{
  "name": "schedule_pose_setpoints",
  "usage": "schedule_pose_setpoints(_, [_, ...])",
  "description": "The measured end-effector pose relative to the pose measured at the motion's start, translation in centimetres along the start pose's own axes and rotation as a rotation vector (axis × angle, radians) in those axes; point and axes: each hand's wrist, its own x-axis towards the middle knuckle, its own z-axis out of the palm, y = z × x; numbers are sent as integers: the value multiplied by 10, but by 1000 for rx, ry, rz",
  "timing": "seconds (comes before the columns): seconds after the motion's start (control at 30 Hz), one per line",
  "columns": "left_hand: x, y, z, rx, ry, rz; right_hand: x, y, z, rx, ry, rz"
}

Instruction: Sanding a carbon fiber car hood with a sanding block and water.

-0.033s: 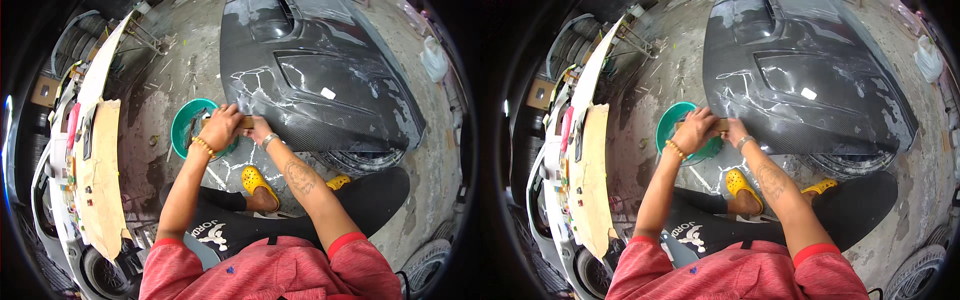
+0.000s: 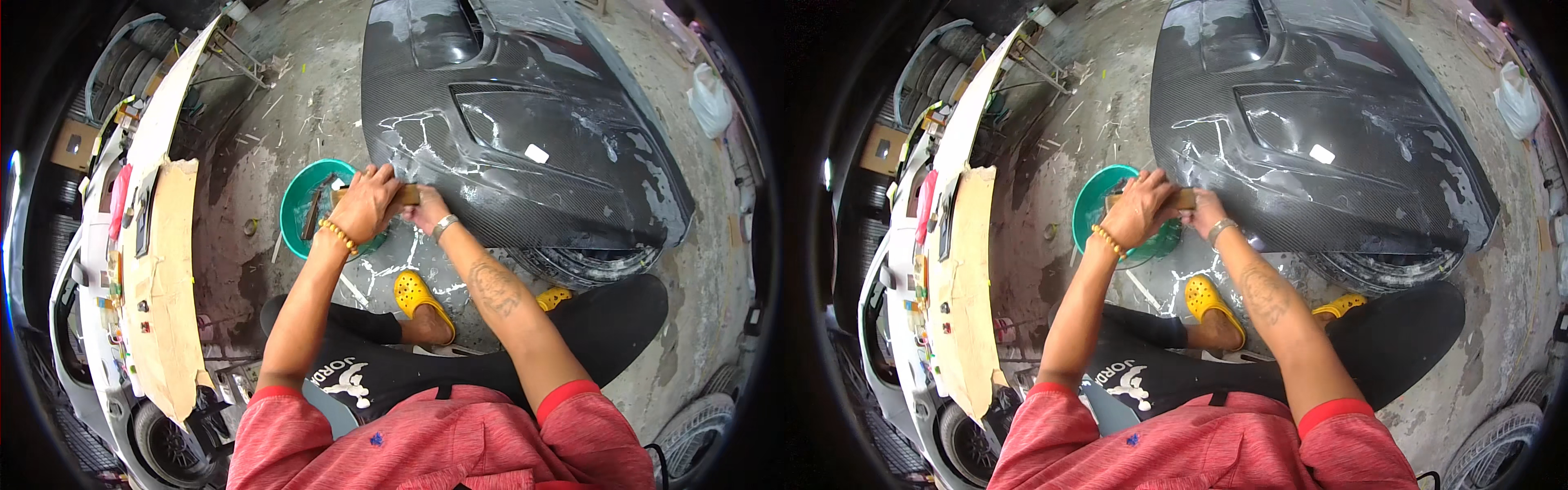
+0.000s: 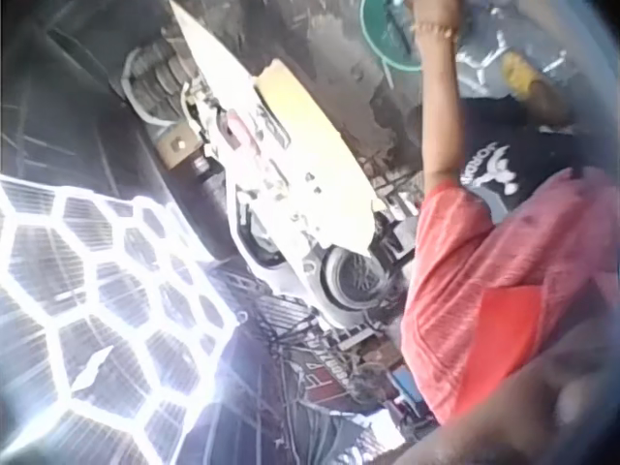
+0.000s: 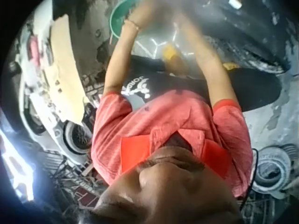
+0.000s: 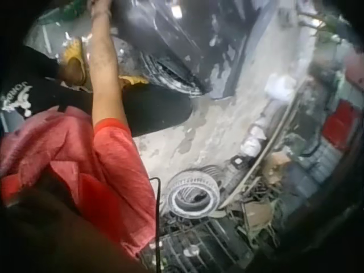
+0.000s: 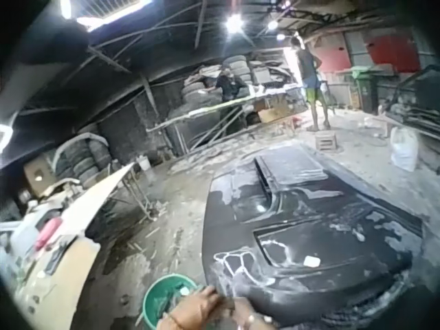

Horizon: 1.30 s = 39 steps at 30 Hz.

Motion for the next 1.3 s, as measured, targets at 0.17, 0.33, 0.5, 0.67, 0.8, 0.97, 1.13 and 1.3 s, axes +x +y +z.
schedule_pose_setpoints(0.17, [10,5,33,-381,425,-234,-30,-108,-41,-478,27,-169])
schedule_pose_setpoints(0.33, [-37,-53,90,-266,783,-687,-93,-199,-84,-866,137,-610])
schedule_pose_setpoints(0.5, [-124,-102,155,180,1066,-1251,-147,-229,-89,-1062,204,-774])
schedule_pose_setpoints(0.67, [-152,-93,209,-80,1227,-1838,-136,-219,-69,-1121,348,-776])
schedule_pose_setpoints(0.8, [-125,-78,222,15,1362,-1822,-129,-224,-65,-1231,410,-894])
schedule_pose_setpoints(0.97, [-110,-78,233,152,1251,-1824,-139,-273,-87,-1356,568,-967])
schedule_pose_setpoints(1.13, [-137,-116,241,259,1213,-1746,-163,-363,-125,-1504,540,-740])
schedule_pose_setpoints(1.3, [-155,-150,197,163,1109,-1760,-215,-408,-187,-2225,655,-757])
